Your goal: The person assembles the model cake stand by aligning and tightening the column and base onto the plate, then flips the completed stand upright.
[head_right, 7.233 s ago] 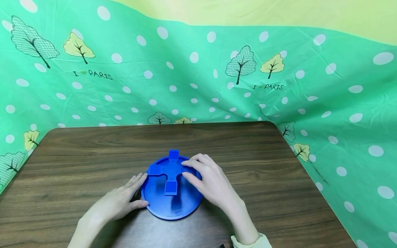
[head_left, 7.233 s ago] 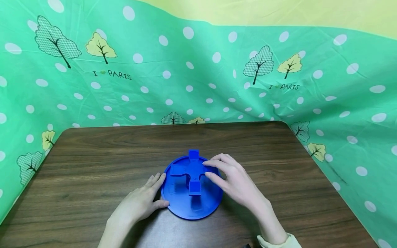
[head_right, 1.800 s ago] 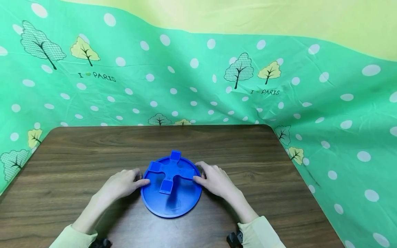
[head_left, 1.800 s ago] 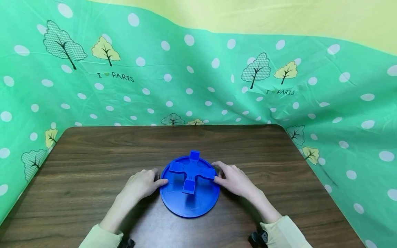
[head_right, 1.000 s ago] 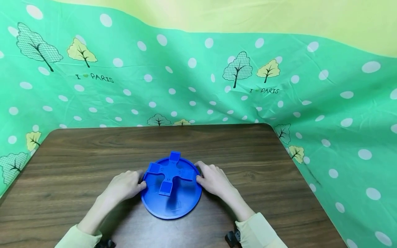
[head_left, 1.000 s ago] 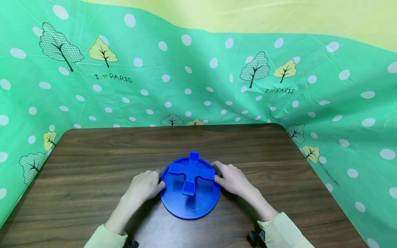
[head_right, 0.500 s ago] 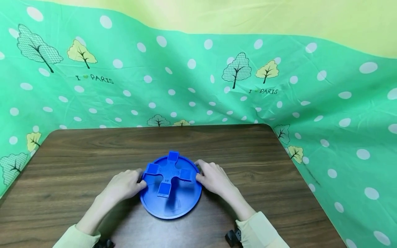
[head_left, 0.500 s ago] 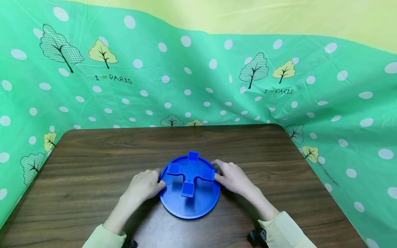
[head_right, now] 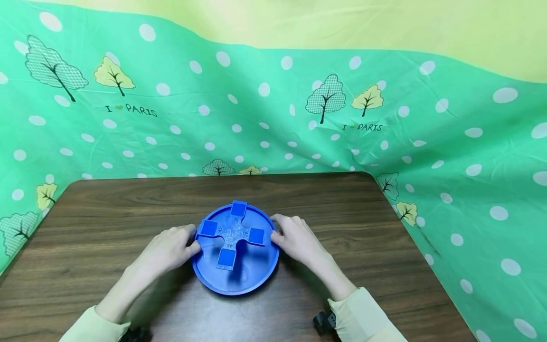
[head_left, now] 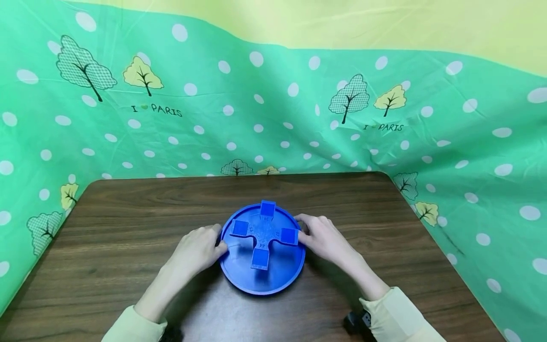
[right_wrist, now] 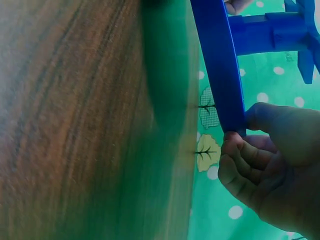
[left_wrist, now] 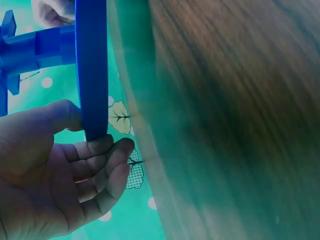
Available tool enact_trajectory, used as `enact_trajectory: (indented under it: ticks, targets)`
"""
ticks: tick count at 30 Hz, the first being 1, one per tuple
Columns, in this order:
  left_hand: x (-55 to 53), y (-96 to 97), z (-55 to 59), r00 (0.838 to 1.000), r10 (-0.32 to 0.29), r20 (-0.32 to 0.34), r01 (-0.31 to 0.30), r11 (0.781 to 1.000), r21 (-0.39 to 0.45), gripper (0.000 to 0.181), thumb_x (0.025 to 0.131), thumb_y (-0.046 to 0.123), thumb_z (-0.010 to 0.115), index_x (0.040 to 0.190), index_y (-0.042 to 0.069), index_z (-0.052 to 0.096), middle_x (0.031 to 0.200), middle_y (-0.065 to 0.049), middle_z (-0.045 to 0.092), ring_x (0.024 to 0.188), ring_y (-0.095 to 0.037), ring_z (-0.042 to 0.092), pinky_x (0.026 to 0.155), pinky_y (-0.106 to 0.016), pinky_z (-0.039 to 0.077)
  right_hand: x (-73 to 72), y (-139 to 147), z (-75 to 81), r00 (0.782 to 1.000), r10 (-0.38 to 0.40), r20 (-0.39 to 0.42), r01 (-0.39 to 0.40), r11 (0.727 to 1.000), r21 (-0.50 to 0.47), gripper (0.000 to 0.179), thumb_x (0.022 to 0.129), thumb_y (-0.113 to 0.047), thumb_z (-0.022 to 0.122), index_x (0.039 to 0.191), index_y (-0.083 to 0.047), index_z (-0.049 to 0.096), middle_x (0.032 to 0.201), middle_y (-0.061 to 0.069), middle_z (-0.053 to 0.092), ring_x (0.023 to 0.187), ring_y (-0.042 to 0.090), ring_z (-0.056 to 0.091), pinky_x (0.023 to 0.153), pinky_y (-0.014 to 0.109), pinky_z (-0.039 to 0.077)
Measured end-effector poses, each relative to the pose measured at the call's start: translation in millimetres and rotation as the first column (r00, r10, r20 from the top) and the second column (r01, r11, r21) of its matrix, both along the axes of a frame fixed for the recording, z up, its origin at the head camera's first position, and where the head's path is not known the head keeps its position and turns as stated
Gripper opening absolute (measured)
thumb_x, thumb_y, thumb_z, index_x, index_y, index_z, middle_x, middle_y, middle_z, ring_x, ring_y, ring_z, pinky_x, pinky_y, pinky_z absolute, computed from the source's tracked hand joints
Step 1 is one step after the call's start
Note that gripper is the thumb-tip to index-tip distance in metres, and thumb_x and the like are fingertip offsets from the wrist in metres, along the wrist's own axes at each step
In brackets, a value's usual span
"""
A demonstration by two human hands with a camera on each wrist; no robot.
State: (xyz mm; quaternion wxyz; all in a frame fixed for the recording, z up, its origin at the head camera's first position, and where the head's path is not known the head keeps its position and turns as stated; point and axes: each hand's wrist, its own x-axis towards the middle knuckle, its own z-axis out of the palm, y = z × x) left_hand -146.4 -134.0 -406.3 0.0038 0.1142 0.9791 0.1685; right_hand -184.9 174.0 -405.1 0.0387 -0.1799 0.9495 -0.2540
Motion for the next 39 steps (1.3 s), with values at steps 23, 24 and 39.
enact_trajectory:
  ticks: [23, 24, 39]
  targets:
    - [-5.3, -4.8, 25.3, 0.992, 0.037, -0.123, -0.018, 0.988, 0.154, 0.007, 0.087, 0.014, 0.064, 0.082, 0.009, 0.064, 0.069, 0.000, 0.058, 0.059, -0.015, 0.050, 0.054, -0.029, 0.041, -2.8, 9, 29.3, 0.968, 0.043, -0.249, -0.051, 0.998, -0.026, 0.025, 0.095, -0.013, 0.066, 0.118, -0.005, 0.073, 0.067, -0.009, 0.064, 0.055, 0.002, 0.051, 0.050, 0.019, 0.044]
    - [-5.2, -5.0, 26.3, 0.992, 0.040, -0.121, -0.019, 0.985, 0.172, 0.006, 0.087, 0.014, 0.063, 0.083, 0.009, 0.064, 0.070, 0.000, 0.059, 0.059, -0.015, 0.051, 0.054, -0.028, 0.042, -2.5, 9, 30.2, 0.963, 0.044, -0.264, -0.053, 0.998, -0.028, 0.024, 0.095, -0.013, 0.066, 0.117, -0.006, 0.073, 0.067, -0.010, 0.064, 0.055, 0.001, 0.051, 0.051, 0.019, 0.044]
    - [-8.4, -8.8, 38.0, 0.974, 0.034, -0.225, 0.036, 0.953, 0.301, 0.003, 0.092, 0.014, 0.066, 0.091, 0.011, 0.067, 0.072, 0.006, 0.063, 0.064, -0.008, 0.053, 0.061, -0.024, 0.046, -4.2, 15, 36.0, 0.878, 0.012, -0.479, -0.049, 0.997, -0.065, 0.009, 0.094, -0.017, 0.069, 0.101, -0.014, 0.073, 0.076, -0.011, 0.059, 0.065, 0.004, 0.054, 0.059, 0.021, 0.046]
